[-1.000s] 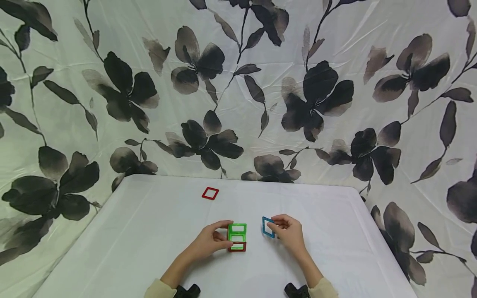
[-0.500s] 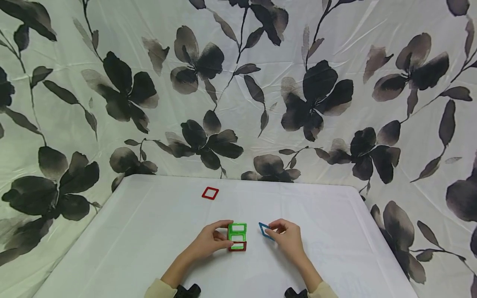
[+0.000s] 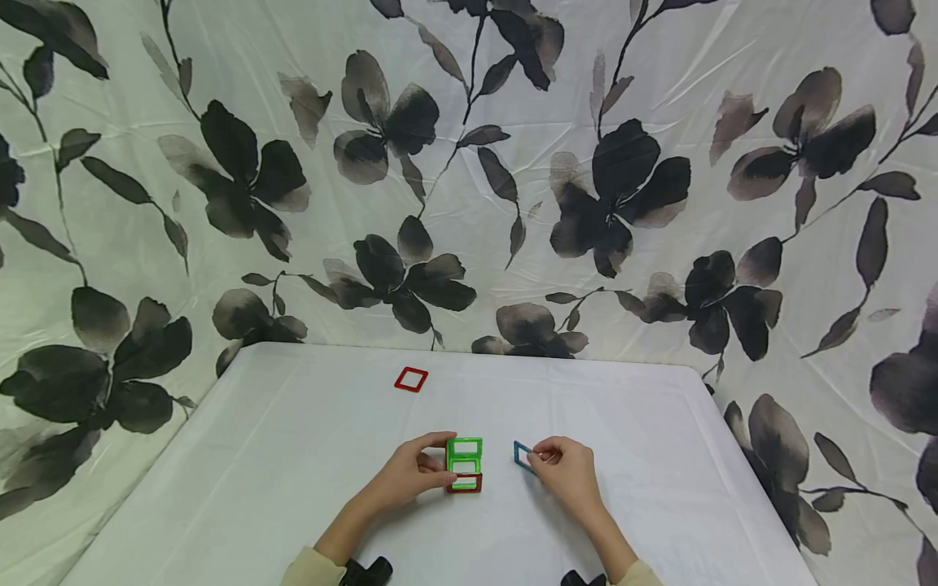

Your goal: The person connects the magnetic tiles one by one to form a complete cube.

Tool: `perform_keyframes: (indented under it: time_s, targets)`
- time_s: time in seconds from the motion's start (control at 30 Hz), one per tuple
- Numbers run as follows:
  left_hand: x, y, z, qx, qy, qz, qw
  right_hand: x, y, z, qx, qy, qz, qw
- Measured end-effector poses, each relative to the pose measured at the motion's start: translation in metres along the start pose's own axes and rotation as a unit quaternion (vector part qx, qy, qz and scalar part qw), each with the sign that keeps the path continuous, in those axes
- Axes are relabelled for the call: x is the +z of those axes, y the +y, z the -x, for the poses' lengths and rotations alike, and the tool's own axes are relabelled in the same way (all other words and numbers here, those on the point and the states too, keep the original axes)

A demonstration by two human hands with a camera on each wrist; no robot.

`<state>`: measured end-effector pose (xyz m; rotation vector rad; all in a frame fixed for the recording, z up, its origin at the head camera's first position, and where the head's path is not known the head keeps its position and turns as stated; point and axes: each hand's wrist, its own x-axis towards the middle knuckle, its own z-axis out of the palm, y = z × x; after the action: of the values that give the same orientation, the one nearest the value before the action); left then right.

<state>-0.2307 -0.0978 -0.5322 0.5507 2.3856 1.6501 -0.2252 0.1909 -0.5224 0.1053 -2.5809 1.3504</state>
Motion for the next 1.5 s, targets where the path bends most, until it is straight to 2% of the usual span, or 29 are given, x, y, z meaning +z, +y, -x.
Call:
perform_keyframes:
  time_s: [0.17,0.33,0.43,0.6,0.8,1.1,1.3,1.5]
  targets:
    - [0.0,0.0,-0.001,0.002,-0.001,0.0,1.0,-0.002,0.001,0.001,0.028,-0.019,-0.016,0.9993]
    - [0.001,0.0,-0.001,-0.002,-0.005,-0.002,1.0,-0.009,0.002,0.006,0.082,-0.058,-0.068,0.9926]
    - [0.001,0.0,-0.001,-0.004,-0.008,-0.003,1.0,-0.012,0.003,0.006,0.096,-0.071,-0.071,0.9903]
    - [0.001,0.001,-0.002,-0.004,-0.004,-0.009,0.9999,-0.009,-0.001,0.005,0.072,-0.064,-0.059,0.9936]
    - [0.002,0.0,-0.002,-0.011,-0.001,-0.01,0.9999,0.005,-0.008,0.01,0.044,-0.045,-0.058,0.9963]
    - [0.001,0.001,-0.003,-0.005,0.003,-0.012,0.9999,0.019,-0.016,0.012,0.041,-0.027,-0.063,0.9968]
    - [0.0,-0.001,-0.003,-0.007,-0.001,-0.008,0.9999,0.024,-0.019,0.013,0.051,-0.03,-0.062,0.9963]
    - [0.0,-0.001,-0.002,-0.003,-0.002,0.0,1.0,0.028,-0.022,0.013,0.041,-0.03,-0.054,0.9972]
